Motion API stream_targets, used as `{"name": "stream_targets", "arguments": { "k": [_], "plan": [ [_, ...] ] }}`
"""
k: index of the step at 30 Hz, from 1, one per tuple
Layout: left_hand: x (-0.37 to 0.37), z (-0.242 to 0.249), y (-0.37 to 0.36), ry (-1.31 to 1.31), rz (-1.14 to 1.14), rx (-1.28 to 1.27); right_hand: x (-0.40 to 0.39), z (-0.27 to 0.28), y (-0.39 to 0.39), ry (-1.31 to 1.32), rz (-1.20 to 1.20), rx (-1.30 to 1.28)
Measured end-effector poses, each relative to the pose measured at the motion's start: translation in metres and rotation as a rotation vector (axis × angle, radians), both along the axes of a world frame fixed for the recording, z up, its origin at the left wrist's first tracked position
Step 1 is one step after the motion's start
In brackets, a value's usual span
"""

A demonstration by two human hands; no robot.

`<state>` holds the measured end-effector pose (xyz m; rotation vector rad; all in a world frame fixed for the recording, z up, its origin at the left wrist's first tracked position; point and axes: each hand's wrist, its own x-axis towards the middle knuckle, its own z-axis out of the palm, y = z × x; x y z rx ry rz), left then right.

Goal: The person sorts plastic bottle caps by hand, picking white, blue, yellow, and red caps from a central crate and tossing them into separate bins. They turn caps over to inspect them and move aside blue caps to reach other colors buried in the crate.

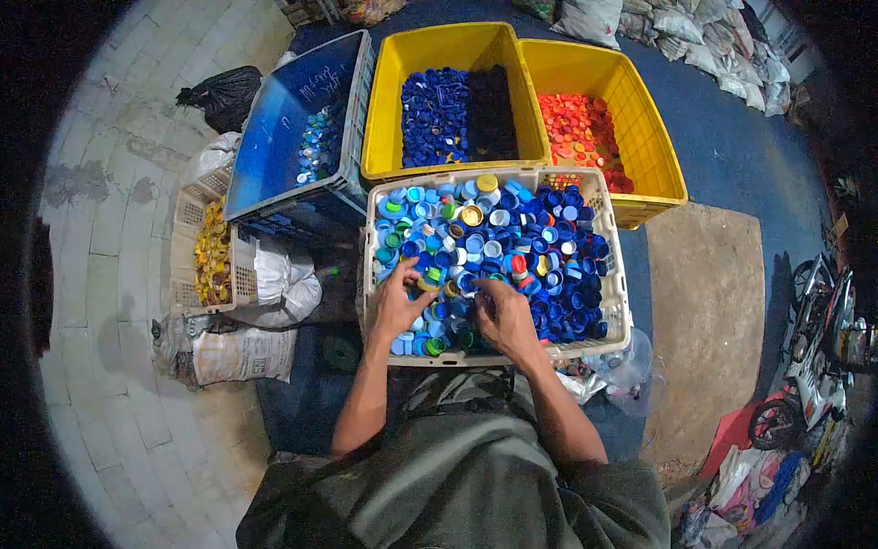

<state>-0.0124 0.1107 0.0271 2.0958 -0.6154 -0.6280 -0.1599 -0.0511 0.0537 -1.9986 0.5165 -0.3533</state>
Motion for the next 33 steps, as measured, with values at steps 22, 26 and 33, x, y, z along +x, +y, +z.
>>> {"name": "stream_targets", "arguments": {
  "k": [22,26,33],
  "plan": [
    [0.006,-0.014,0.034,-0.160,0.296,-0.263,0.138,-0.062,-0.066,0.112,-0.015,-0.604],
    [0.022,-0.016,0.028,-0.084,0.220,-0.066,0.110,-0.023,-0.053,-0.044,-0.197,0.104],
    [0.026,-0.021,0.001,-0.449,0.085,0.127,0.050,-0.008,-0.038,-0.329,-0.171,1.429]
  ]
}}
